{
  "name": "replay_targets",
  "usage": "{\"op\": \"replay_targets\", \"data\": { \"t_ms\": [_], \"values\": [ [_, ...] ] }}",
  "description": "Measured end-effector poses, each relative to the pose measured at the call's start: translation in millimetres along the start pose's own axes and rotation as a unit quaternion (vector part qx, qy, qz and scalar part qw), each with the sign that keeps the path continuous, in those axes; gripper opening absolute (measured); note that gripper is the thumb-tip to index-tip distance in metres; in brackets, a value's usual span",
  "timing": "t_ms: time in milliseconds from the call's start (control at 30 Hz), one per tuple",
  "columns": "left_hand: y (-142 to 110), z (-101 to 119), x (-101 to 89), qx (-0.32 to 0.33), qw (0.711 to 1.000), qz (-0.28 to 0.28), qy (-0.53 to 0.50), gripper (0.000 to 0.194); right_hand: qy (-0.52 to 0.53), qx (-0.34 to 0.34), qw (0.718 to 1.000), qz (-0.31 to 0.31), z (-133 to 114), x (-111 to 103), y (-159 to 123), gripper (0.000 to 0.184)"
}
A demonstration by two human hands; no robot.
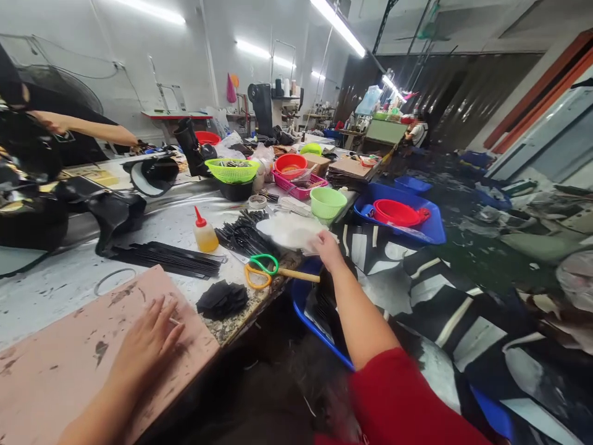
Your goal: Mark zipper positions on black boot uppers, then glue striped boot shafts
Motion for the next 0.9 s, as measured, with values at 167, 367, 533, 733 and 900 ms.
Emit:
{"op": "replay_targets", "data": {
  "t_ms": [167, 367, 533, 733, 900],
  "values": [
    [4.7, 5.5, -1.9, 0.024, 1.000, 0.011, 0.011, 0.064, 0.190, 0.058, 0.976, 0.089, 19.5, -47.8, -13.3, 0.039],
    [10.4, 5.7, 8.1, 0.009, 0.997, -0.071, 0.026, 0.063, 0.360, 0.147, 0.918, 0.079, 39.5, -20.0, -16.7, 0.029],
    [2.3, 0.3, 2.2, -0.008, 0.999, -0.030, 0.038, 0.057, 0.434, 0.207, 0.877, 0.020, 31.3, 58.4, -3.4, 0.025],
    [-4.6, -2.6, -0.1, 0.022, 0.999, 0.041, 0.009, 0.053, 0.472, 0.253, 0.843, -0.042, 32.3, 91.4, -2.6, 0.009],
    [19.4, 35.5, -1.5, 0.094, 0.991, 0.090, -0.040, 0.050, 0.480, 0.235, 0.841, -0.082, 21.5, 75.8, -3.4, 0.009]
  ]
}}
Point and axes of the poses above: each hand's wrist, its own y-axis towards the middle knuckle, its own x-axis out of the palm, z = x × y, the point moved 6 cm from there along y, towards the middle knuckle, and after that the axes turned 11 degrees about z, right-handed, at the moved point
